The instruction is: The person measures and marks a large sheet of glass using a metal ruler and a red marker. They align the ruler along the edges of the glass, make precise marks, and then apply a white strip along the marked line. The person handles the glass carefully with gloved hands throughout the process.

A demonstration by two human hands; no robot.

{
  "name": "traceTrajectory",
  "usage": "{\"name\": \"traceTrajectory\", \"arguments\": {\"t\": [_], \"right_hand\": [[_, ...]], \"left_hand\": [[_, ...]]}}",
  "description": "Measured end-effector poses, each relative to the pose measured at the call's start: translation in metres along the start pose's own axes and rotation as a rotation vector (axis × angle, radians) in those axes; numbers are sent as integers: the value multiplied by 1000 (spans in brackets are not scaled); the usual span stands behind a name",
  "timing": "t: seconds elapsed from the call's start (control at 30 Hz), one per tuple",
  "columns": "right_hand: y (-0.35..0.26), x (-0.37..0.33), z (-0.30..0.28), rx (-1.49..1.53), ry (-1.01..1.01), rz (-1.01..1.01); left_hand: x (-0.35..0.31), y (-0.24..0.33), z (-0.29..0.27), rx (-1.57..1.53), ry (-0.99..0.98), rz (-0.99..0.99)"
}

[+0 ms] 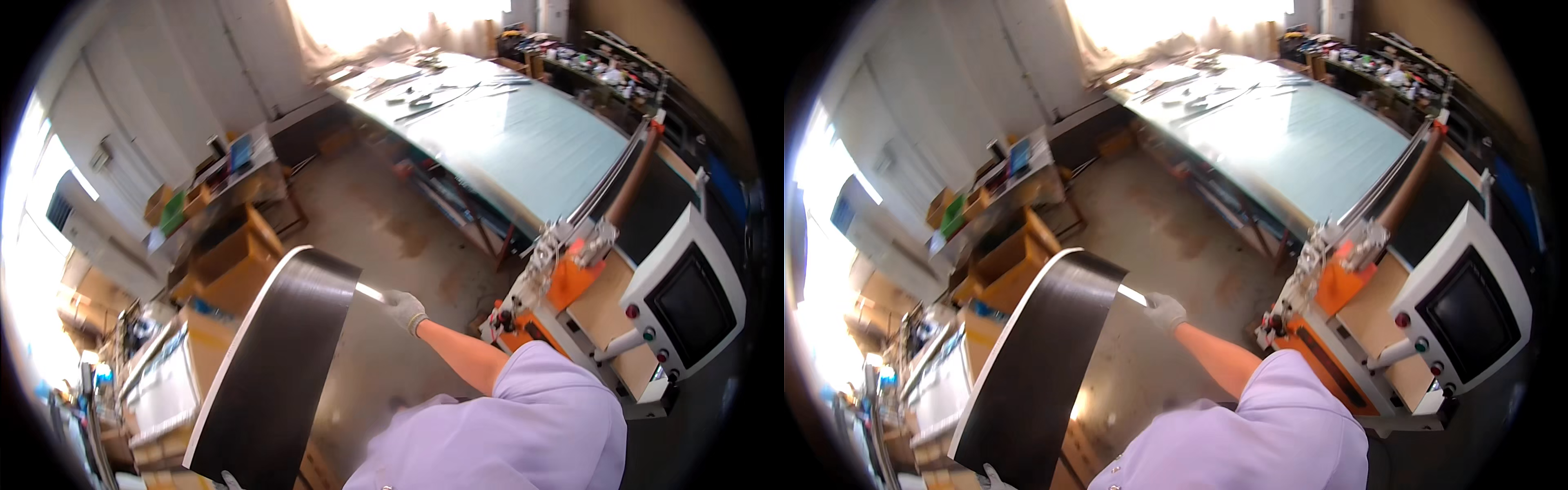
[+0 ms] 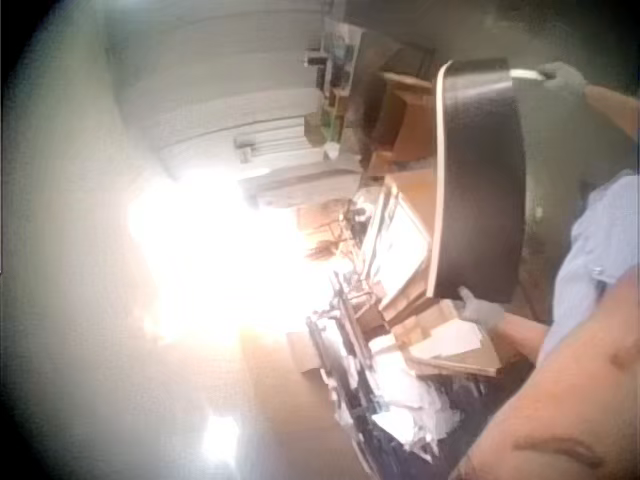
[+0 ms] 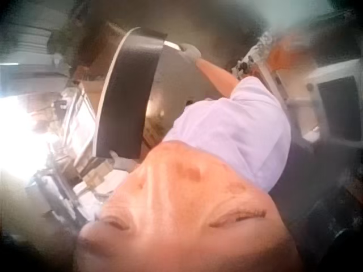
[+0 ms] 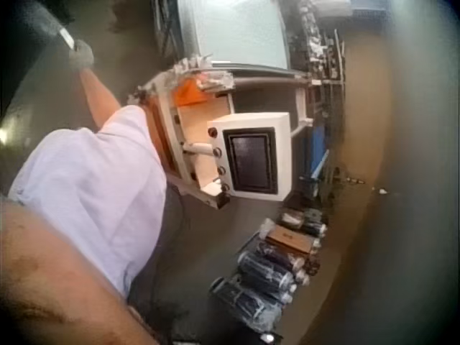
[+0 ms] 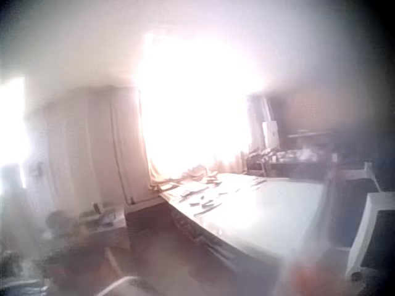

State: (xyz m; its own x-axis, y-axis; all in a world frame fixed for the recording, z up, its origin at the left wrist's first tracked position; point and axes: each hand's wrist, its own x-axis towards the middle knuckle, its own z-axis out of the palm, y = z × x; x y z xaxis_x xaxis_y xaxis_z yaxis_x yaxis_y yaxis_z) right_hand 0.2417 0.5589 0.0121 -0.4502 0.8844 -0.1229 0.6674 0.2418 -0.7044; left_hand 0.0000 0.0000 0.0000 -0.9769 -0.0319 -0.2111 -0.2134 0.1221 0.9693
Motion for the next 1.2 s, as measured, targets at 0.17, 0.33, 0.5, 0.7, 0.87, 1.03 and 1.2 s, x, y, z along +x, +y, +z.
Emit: {"name": "traceTrajectory", "arguments": {"t": [0.17, 0.33, 0.5, 0.7, 0.87, 1.03, 1.2], "right_hand": [[-113, 154, 2, 554, 614, -125], [4, 269, -101, 429, 940, 155], [186, 307, -88, 249, 1158, 726], [200, 316, -132, 168, 1301, 1162], [182, 350, -145, 114, 1340, 996], [138, 458, -166, 64, 1195, 952], [114, 570, -140, -41, 1121, 1009]], "left_hand": [[225, 241, 264, -330, -465, 260], [265, 222, 563, -356, -776, 189], [183, 218, 814, -331, -1030, -39], [169, 163, 1042, 27, -1136, 102], [132, 132, 1176, 349, -1325, 6], [122, 138, 1326, 967, -1516, 729], [157, 173, 1480, 956, -1252, 1436]]}}
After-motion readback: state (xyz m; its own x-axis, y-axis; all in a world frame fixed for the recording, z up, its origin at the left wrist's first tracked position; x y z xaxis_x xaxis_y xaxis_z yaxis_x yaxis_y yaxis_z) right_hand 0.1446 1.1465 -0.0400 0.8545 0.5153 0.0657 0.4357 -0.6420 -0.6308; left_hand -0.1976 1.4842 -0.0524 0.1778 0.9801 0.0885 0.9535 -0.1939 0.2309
